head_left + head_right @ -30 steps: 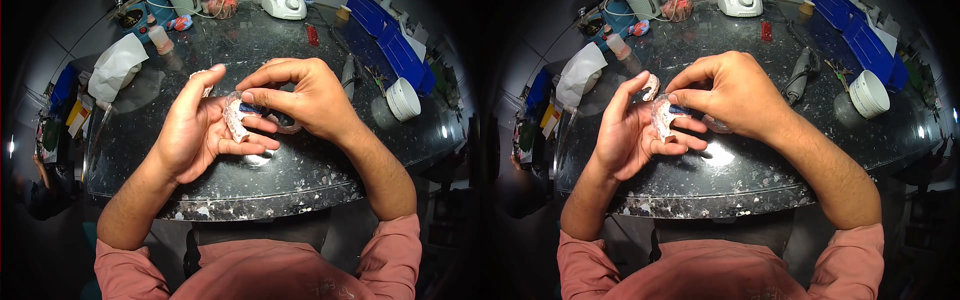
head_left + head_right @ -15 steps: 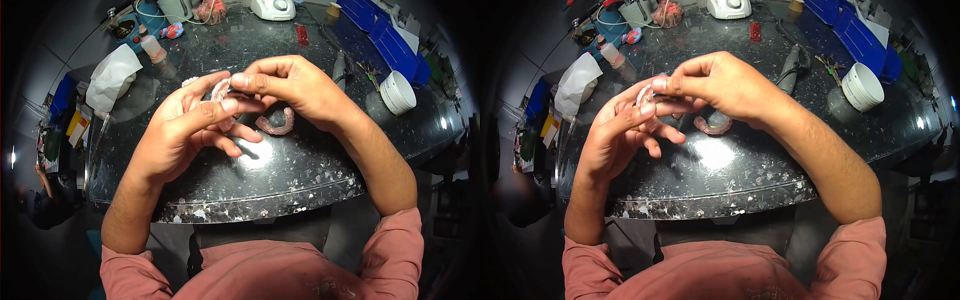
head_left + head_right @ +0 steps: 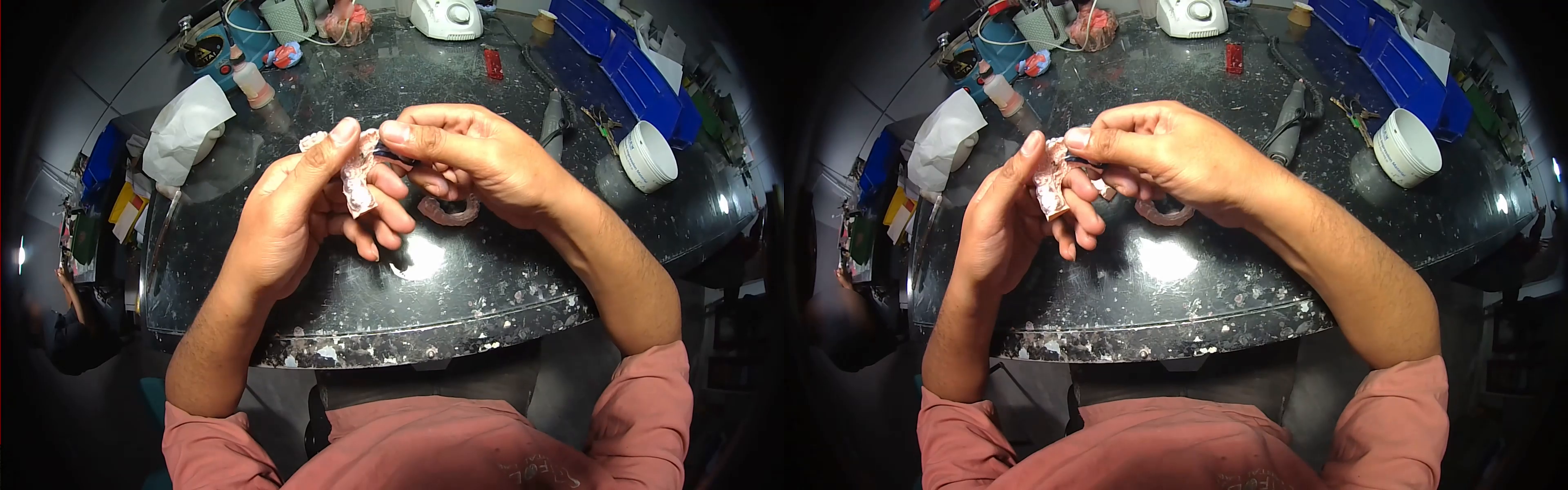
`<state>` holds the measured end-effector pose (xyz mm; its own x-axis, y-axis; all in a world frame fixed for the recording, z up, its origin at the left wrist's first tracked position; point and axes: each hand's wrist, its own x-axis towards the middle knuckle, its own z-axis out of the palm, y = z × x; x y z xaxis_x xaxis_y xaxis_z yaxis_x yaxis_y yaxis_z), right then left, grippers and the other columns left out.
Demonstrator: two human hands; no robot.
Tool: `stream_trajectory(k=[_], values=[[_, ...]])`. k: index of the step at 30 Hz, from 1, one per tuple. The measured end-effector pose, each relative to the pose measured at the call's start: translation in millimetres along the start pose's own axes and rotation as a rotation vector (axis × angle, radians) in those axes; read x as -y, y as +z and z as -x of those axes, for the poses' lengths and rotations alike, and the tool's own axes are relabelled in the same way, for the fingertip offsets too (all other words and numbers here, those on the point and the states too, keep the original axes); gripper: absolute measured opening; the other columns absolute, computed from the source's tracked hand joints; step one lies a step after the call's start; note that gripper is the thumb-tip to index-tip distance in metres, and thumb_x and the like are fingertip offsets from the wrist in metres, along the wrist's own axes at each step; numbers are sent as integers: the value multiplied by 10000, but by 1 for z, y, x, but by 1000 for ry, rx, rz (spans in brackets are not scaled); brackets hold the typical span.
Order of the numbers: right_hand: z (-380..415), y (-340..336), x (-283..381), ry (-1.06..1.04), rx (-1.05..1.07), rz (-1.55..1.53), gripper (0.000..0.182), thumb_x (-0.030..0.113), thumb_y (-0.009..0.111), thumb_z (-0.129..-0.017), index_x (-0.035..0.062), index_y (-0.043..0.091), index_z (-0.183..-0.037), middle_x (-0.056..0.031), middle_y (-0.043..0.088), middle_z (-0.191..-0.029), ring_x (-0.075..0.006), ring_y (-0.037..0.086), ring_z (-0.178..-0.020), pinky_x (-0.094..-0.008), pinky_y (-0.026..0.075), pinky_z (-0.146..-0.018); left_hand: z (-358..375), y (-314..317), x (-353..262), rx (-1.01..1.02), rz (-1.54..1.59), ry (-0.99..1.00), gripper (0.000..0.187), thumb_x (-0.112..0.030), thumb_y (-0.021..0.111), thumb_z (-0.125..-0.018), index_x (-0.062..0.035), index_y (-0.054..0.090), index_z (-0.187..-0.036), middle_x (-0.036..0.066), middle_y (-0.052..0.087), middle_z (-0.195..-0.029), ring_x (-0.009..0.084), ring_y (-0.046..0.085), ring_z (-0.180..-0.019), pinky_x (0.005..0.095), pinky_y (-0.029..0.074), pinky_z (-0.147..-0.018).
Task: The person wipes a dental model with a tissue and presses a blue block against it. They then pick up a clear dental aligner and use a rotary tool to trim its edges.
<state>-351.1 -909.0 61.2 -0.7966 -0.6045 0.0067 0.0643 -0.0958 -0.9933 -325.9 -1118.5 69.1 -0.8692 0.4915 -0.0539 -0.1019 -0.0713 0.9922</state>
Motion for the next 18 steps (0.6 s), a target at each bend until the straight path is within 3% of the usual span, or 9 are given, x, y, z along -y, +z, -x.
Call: stream_trajectory(k=[4,10,12,15,18], values=[[-1,4,-6,-60,-28,-25,362,417,612,-962,88,643,-814,56,511,-641,-28,448,-570,-194,355,-523,0,0,-2,-10,54,-21,619,-445,273,-1059,67,615,-999,175,673,-716,208,676,-585,239,541,-478],[1,6,6,221,-65,-166,487,538,538,-964,95,628,-785,45,518,-641,-37,466,-526,-185,351,-427,-2,-3,0,-11,115,-17,578,-430,325,-1056,68,616,-1033,182,686,-785,199,688,-644,245,558,-545],[1,9,4,194,-125,-167,531,580,515,-957,97,615,-761,50,493,-597,-37,428,-480,-194,303,-394,0,-2,1,7,131,-20,570,-429,350,-1053,71,622,-1045,186,691,-811,199,692,-668,249,565,-572],[-1,5,-4,107,-20,-87,513,539,520,-972,96,592,-724,53,443,-519,-34,345,-418,-205,226,-387,0,-1,0,93,112,-25,590,-446,344,-1049,73,624,-1059,178,691,-806,211,695,-696,254,558,-581],[0,9,-7,48,-66,-87,493,506,524,-982,89,599,-729,50,468,-530,-24,355,-407,-196,238,-368,0,2,0,38,126,-28,600,-459,344,-1045,69,630,-1045,178,686,-778,207,687,-669,258,549,-572]])
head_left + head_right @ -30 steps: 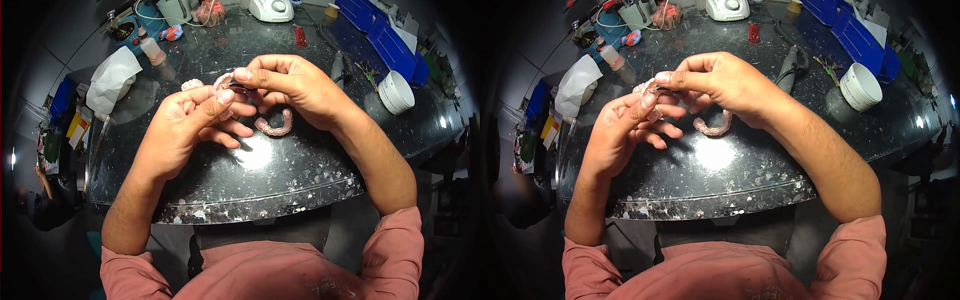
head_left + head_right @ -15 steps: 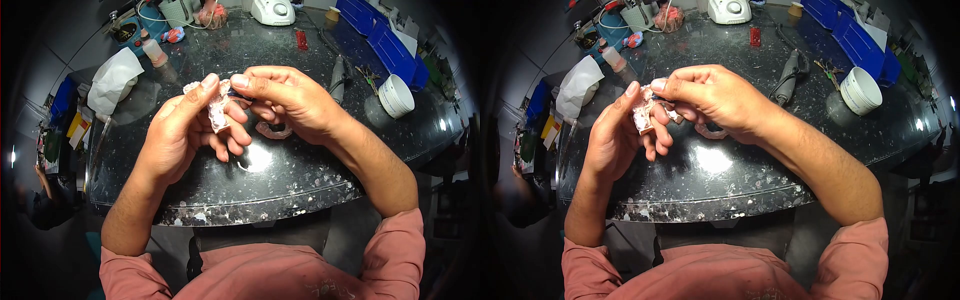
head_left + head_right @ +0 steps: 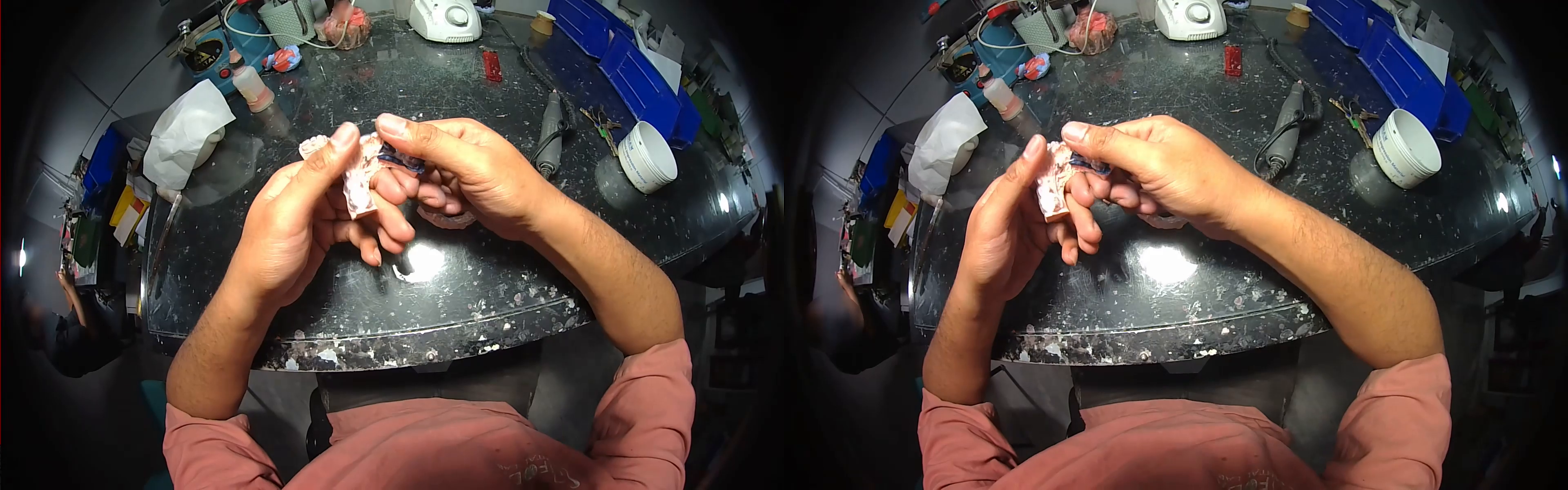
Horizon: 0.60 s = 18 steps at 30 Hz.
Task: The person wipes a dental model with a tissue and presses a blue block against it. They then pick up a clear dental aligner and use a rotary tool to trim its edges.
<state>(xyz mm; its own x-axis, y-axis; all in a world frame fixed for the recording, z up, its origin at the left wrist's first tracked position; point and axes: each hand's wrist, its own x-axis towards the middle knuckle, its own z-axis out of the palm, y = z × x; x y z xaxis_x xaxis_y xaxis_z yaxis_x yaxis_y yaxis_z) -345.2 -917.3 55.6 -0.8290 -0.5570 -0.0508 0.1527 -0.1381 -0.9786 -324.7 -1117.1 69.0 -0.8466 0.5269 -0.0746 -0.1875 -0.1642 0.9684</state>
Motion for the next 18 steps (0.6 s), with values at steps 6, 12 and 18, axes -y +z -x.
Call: stream_trajectory(k=[6,12,18], values=[[6,2,3,-11,25,-287,462,457,540,-988,66,623,-757,34,515,-543,-1,398,-395,-154,266,-344,2,1,7,-43,27,131,567,-494,378,-1023,16,585,-1160,112,672,-1003,148,642,-810,246,503,-592],[4,5,0,-13,-11,-292,503,492,522,-987,49,615,-768,9,538,-568,-14,412,-403,-154,280,-347,-1,-4,24,-8,-100,302,621,-534,332,-1022,-2,536,-1267,96,615,-1170,209,597,-1053,363,436,-901],[9,2,24,204,-180,74,684,617,404,-979,21,646,-745,-51,590,-600,-82,490,-406,-195,379,-384,-7,-2,23,-28,21,188,752,-622,286,-1001,15,501,-1337,139,590,-1279,239,595,-1123,406,452,-1012]])
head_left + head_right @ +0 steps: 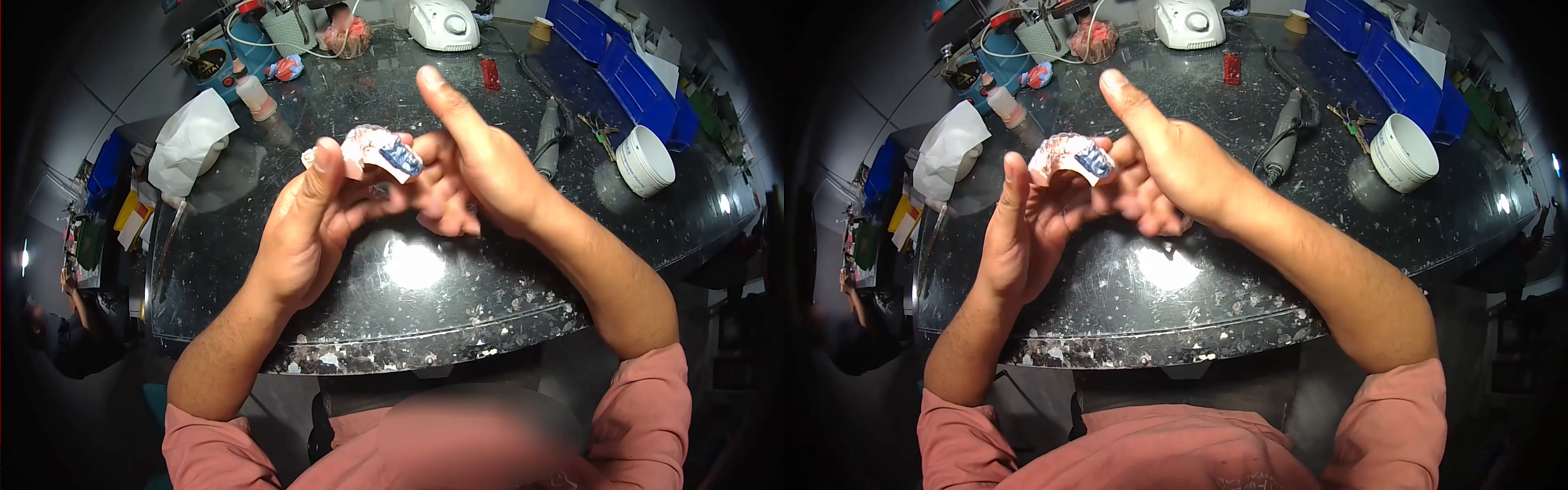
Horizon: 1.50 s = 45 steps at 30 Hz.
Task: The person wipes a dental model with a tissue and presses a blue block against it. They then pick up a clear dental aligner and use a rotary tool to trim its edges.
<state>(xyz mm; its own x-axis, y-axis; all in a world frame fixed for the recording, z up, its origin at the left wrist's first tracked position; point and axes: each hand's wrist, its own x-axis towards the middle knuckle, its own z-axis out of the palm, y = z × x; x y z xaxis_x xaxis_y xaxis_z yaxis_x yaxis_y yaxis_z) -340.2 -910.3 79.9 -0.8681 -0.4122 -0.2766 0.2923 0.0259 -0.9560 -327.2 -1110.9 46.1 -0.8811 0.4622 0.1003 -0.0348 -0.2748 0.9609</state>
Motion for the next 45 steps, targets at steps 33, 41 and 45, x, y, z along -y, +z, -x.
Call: stream_trajectory(k=[33,41,45], values=[[-21,4,-25,-1594,-373,851,175,62,708,-759,35,643,-919,-85,666,-851,-243,678,-757,-325,570,-688,7,8,-1,128,407,-297,684,-568,301,-1020,10,480,-1339,191,567,-1288,304,573,-1196,475,451,-1051],[-19,-46,-2,-1063,-513,856,194,27,655,-858,7,690,-1047,-62,700,-945,-117,685,-836,-255,562,-758,3,13,0,65,434,-277,735,-505,373,-1006,100,349,-1423,242,514,-1344,318,562,-1179,492,423,-1082],[-34,-74,-15,-846,-457,824,234,154,670,-799,16,694,-987,-112,709,-831,-223,697,-765,-333,551,-723,-1,1,-2,93,560,-206,659,-297,372,-952,143,280,-1434,308,451,-1399,382,563,-1208,493,413,-1095]])
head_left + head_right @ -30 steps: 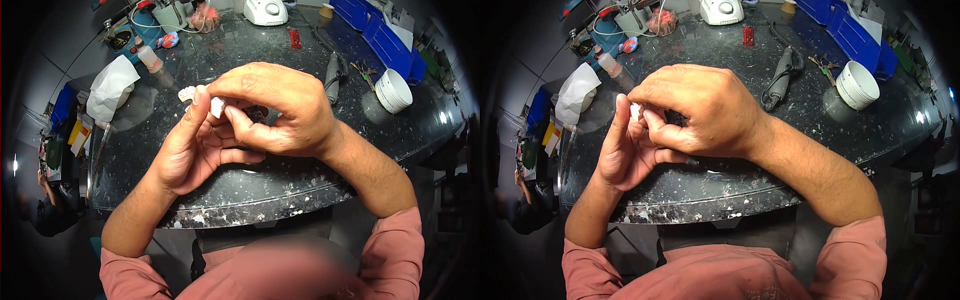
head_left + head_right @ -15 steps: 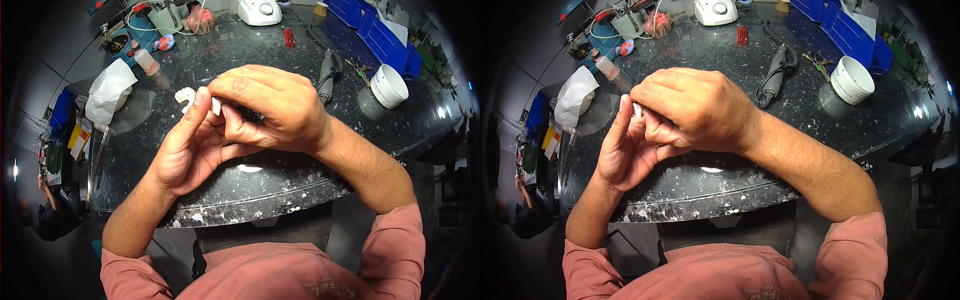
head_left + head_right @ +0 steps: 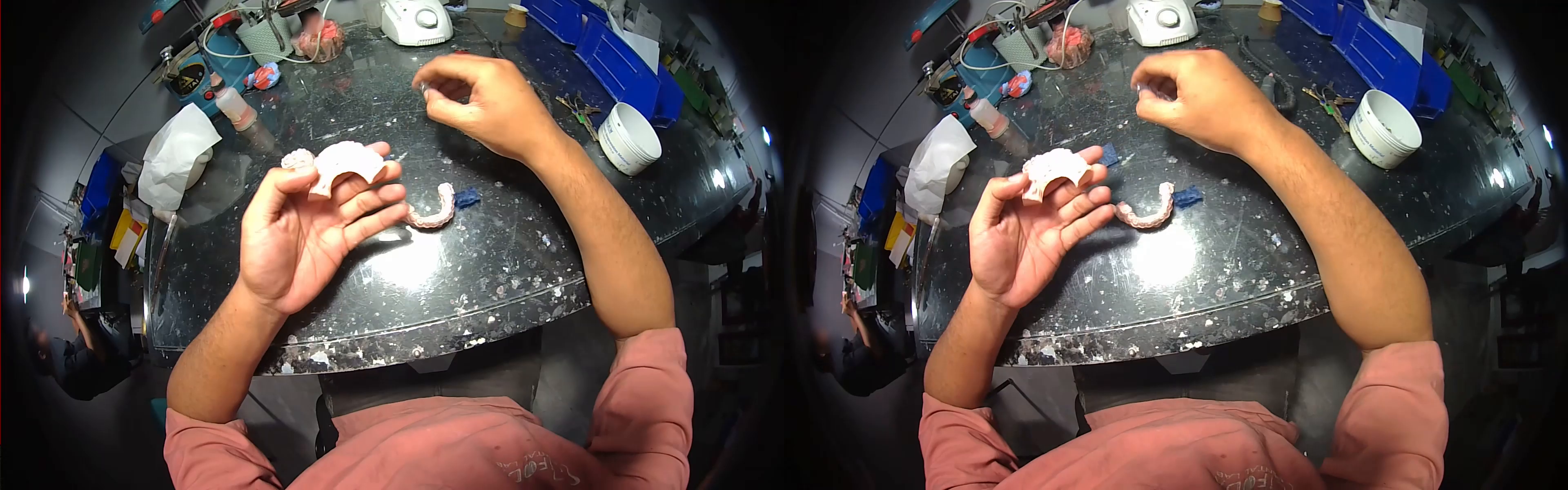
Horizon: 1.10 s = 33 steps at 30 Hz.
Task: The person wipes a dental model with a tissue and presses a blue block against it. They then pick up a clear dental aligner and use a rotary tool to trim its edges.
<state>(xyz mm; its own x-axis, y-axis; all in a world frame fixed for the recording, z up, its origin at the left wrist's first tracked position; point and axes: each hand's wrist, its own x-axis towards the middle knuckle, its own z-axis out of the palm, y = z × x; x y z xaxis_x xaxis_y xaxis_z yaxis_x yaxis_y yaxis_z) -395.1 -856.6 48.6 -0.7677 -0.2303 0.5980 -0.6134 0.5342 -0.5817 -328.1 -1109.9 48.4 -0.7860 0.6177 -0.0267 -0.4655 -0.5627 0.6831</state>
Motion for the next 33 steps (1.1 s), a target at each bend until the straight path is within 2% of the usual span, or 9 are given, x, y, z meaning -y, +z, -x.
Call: stream_trajectory(k=[5,6,9,11,14,21,24,28,33], values=[[3,-3,-14,-34,350,409,232,171,668,-822,64,712,-1023,-109,700,-1014,-268,673,-995,-382,521,-860,1,-5,-4,18,56,6,656,-237,382,-914,136,272,-1442,293,500,-1358,377,573,-1191,464,406,-1106],[6,2,-22,-155,259,398,226,170,683,-813,78,712,-1018,-101,682,-1058,-258,648,-1027,-376,511,-882,0,-5,-4,19,50,11,646,-222,403,-912,131,282,-1439,284,516,-1344,360,585,-1174,453,420,-1097],[-3,-20,7,-191,447,271,218,134,709,-793,42,710,-991,-74,676,-948,-243,641,-925,-346,504,-826,3,-1,-4,-122,-214,91,618,-175,481,-916,115,305,-1432,259,537,-1324,301,620,-1117,413,471,-1050],[-5,-33,23,17,731,-13,190,130,755,-737,61,707,-908,-54,649,-875,-196,606,-834,-332,494,-778,3,0,-3,-180,-268,115,527,-140,544,-935,75,382,-1387,238,562,-1293,245,642,-1068,359,528,-975],[1,-36,38,183,937,176,276,126,791,-689,46,681,-930,-54,649,-868,-195,608,-808,-326,497,-735,2,2,-2,-225,-366,204,275,-138,566,-974,13,472,-1183,252,609,-1211,233,676,-995,321,570,-886],[1,-34,40,334,927,313,274,140,806,-675,34,660,-881,-57,650,-770,-195,625,-732,-337,498,-679,4,-6,-6,-173,-328,165,272,-76,574,-953,-18,440,-1182,201,621,-1151,184,657,-889,296,547,-733],[1,-34,37,319,935,224,151,108,739,-728,23,664,-828,-55,669,-748,-157,626,-704,-312,495,-671,4,-4,0,-165,-468,235,345,-25,567,-889,-30,475,-1221,46,551,-1046,81,506,-821,227,404,-686],[-4,-33,32,194,793,3,139,82,707,-743,6,648,-844,-36,667,-764,-120,619,-735,-279,493,-688,6,5,2,-148,-628,216,580,-2,518,-761,32,463,-1337,29,533,-1072,70,494,-875,219,400,-727],[-1,-31,28,137,711,66,182,88,741,-732,0,656,-867,-59,672,-821,-145,625,-774,-297,505,-716,6,8,1,-115,-554,174,553,-133,475,-811,64,464,-1328,57,535,-1068,103,517,-848,233,422,-692]])
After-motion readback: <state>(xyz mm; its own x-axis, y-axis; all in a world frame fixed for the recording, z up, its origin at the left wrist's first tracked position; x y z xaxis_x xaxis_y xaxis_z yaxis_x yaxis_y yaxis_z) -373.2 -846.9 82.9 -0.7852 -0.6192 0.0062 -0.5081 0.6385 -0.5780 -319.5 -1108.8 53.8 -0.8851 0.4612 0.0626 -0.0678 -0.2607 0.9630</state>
